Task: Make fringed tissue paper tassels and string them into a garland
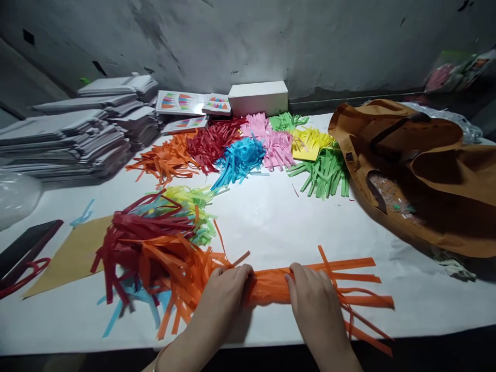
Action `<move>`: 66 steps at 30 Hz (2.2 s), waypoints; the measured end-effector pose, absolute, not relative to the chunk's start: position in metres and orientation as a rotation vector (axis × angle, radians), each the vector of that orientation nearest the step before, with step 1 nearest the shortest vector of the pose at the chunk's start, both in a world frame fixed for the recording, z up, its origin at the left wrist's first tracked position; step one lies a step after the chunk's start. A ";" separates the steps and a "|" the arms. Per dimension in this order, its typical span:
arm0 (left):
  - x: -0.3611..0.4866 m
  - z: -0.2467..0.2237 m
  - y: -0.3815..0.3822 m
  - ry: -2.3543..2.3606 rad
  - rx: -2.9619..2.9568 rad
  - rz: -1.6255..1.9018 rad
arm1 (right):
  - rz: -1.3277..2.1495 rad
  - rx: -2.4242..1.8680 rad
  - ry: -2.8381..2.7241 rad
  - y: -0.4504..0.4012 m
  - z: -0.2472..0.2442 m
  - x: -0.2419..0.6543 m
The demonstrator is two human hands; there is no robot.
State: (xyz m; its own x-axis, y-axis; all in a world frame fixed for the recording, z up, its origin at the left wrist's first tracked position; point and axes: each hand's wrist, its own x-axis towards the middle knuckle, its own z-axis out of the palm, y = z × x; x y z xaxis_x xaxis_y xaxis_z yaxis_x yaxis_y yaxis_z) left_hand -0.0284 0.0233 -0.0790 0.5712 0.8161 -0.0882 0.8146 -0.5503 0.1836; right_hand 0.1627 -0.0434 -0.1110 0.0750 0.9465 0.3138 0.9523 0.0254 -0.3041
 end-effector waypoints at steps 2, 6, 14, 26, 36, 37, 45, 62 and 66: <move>-0.026 -0.078 0.026 1.367 2.589 -0.018 | -0.065 -1.965 -1.894 -0.042 -0.107 0.168; -0.025 -0.079 0.033 1.332 2.503 -0.027 | -0.404 -1.982 -1.769 -0.048 -0.092 0.178; -0.041 -0.074 0.021 1.049 2.478 0.421 | -0.116 -1.758 -1.925 -0.067 -0.094 0.173; -0.058 -0.082 -0.001 0.639 2.590 0.564 | 0.388 -1.427 -2.116 -0.085 -0.086 0.181; -0.044 -0.078 0.013 1.059 2.612 0.281 | 0.228 -1.835 -1.855 -0.071 -0.105 0.171; -0.039 -0.077 0.016 1.137 2.619 0.216 | 0.199 -1.891 -1.837 -0.067 -0.107 0.169; -0.015 -0.061 0.028 1.304 2.560 -0.192 | -0.464 -2.026 -1.733 -0.061 -0.090 0.176; -0.015 -0.064 0.032 1.276 2.544 -0.262 | -0.705 -2.047 -1.714 -0.118 -0.114 0.232; -0.015 -0.064 0.032 1.277 2.553 -0.248 | -0.634 -1.833 -1.771 -0.122 -0.101 0.205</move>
